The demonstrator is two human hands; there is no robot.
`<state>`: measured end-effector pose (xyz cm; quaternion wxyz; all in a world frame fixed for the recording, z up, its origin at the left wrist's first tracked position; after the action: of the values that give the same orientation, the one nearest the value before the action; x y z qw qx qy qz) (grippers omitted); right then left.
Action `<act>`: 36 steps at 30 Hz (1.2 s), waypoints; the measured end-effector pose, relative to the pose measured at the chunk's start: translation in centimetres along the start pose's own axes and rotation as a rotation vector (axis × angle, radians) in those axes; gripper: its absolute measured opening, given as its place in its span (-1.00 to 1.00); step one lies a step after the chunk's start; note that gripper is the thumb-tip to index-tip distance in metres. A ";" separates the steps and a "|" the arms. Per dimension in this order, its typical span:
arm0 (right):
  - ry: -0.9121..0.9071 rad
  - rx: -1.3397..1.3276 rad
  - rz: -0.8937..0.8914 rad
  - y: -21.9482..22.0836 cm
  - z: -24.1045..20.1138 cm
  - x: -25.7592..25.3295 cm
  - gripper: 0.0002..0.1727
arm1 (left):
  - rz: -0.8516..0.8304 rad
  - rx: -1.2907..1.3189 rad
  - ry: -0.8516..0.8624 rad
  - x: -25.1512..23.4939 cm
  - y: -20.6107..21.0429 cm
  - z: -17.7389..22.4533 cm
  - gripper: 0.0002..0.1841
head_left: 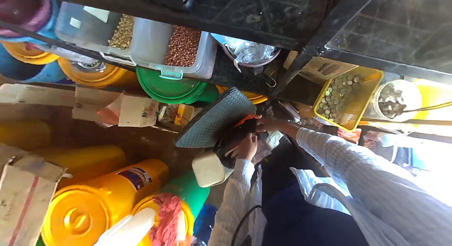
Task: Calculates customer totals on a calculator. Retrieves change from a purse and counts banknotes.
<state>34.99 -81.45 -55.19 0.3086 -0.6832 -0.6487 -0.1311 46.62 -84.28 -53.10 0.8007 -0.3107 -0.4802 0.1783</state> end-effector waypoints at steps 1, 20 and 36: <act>-0.012 0.031 0.001 -0.2 -0.3 0.0 -0.57 | 0.020 0.034 0.026 0.1 0.0 0.1 -0.49; 0.230 0.538 0.933 -10.7 10.0 18.0 -0.20 | 0.338 0.175 -0.284 6.5 -11.2 -14.4 -0.49; 0.172 0.329 0.968 -29.3 -0.2 25.1 -0.53 | 0.102 0.158 0.267 14.1 -3.6 11.0 -0.62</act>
<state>9.80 -62.31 -33.18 0.4897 -0.8341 -0.2429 0.0747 43.60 -75.11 -37.63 0.8693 -0.2914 -0.3377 0.2131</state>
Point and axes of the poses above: each hand's wrist, its own x-axis away from the middle knuckle, its own y-axis out of the palm, z = x × y, the point moved 10 cm from there along -x, towards the middle knuckle, and after that the axes turned 13 degrees about z, right-handed, at the moved point
